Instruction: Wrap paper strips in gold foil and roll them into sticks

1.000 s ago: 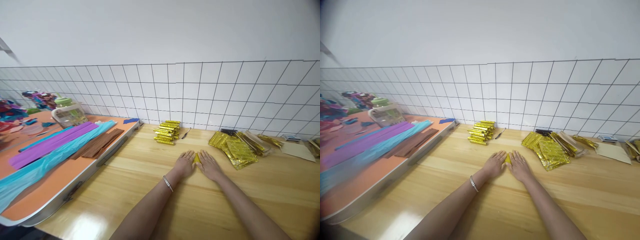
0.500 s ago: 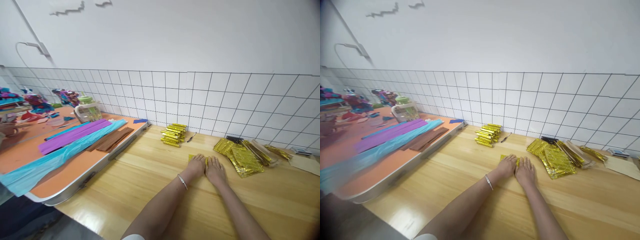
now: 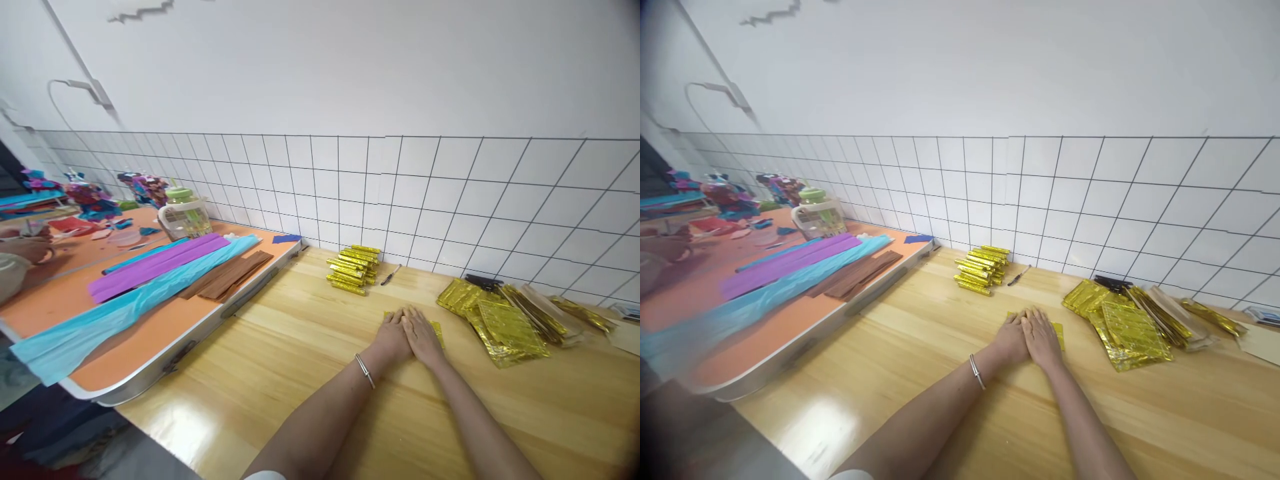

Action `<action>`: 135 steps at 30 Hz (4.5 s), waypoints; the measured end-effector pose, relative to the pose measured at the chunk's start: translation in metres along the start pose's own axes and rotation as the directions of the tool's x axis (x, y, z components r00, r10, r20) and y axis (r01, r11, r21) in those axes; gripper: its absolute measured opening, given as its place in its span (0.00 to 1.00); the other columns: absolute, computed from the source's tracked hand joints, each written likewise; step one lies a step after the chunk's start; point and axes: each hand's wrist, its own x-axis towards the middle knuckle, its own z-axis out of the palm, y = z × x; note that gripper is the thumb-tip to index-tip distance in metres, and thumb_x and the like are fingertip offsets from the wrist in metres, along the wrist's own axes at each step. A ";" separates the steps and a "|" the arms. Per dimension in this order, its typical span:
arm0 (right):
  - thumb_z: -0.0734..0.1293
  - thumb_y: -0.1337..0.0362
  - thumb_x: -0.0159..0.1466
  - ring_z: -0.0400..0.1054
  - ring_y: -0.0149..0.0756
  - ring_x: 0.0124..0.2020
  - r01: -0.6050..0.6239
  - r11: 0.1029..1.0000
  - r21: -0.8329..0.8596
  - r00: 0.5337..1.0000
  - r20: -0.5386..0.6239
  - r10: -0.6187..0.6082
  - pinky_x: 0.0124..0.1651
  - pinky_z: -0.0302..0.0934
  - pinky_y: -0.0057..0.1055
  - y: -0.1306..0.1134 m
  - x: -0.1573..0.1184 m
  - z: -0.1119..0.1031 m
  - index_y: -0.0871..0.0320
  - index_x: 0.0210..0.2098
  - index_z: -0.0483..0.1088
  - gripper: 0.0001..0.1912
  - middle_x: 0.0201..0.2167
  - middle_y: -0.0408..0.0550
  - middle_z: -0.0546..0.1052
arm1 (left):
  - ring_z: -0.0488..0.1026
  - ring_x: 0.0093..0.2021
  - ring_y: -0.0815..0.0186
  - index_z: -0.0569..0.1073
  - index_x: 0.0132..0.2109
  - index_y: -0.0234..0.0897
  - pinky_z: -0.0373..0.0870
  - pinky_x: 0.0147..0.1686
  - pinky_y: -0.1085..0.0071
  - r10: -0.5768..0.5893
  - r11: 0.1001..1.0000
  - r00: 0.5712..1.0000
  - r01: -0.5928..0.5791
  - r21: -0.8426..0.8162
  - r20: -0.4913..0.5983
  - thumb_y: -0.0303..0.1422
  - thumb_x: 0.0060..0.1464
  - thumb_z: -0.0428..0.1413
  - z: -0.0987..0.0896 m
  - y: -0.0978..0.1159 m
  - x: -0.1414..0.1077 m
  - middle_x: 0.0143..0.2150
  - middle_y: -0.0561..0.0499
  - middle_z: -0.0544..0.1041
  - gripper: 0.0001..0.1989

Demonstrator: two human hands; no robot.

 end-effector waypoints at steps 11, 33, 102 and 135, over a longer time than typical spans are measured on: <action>0.41 0.49 0.66 0.38 0.40 0.65 -0.027 0.999 -0.041 0.999 0.032 0.028 0.63 0.36 0.45 0.012 -0.009 0.003 0.57 0.63 0.47 0.32 0.64 0.48 0.50 | 0.43 0.65 0.54 0.46 0.65 0.31 0.40 0.61 0.58 -0.032 0.999 0.999 0.032 0.037 0.001 0.44 0.59 0.37 -0.010 -0.015 -0.013 0.66 0.42 0.49 0.32; 0.47 0.43 0.62 0.37 0.46 0.65 -0.108 0.973 -0.203 0.994 -0.009 0.109 0.61 0.34 0.49 0.068 -0.034 -0.010 0.54 0.64 0.46 0.35 0.65 0.49 0.47 | 0.46 0.65 0.58 0.51 0.63 0.37 0.45 0.61 0.59 -0.051 0.999 0.999 0.051 0.007 -0.019 0.53 0.57 0.37 -0.025 -0.046 -0.028 0.65 0.44 0.52 0.34; 0.61 0.74 0.49 0.60 0.43 0.50 0.268 0.918 0.293 0.960 -0.157 -0.231 0.48 0.57 0.40 0.051 -0.045 -0.053 0.56 0.31 0.65 0.11 0.52 0.49 0.69 | 0.65 0.44 0.63 0.74 0.38 0.42 0.60 0.47 0.62 0.074 0.957 0.932 -0.167 -0.237 -0.356 0.30 0.54 0.54 -0.046 -0.057 -0.028 0.42 0.48 0.71 0.06; 0.59 0.56 0.62 0.62 0.36 0.28 -0.054 0.998 -0.029 0.991 -0.125 0.050 0.32 0.51 0.32 0.028 -0.044 -0.045 0.55 0.21 0.63 0.16 0.22 0.46 0.69 | 0.71 0.41 0.62 0.69 0.48 0.41 0.67 0.43 0.67 -0.251 0.899 0.959 0.179 -0.399 -0.134 0.31 0.51 0.55 -0.032 -0.065 -0.035 0.43 0.49 0.74 0.15</action>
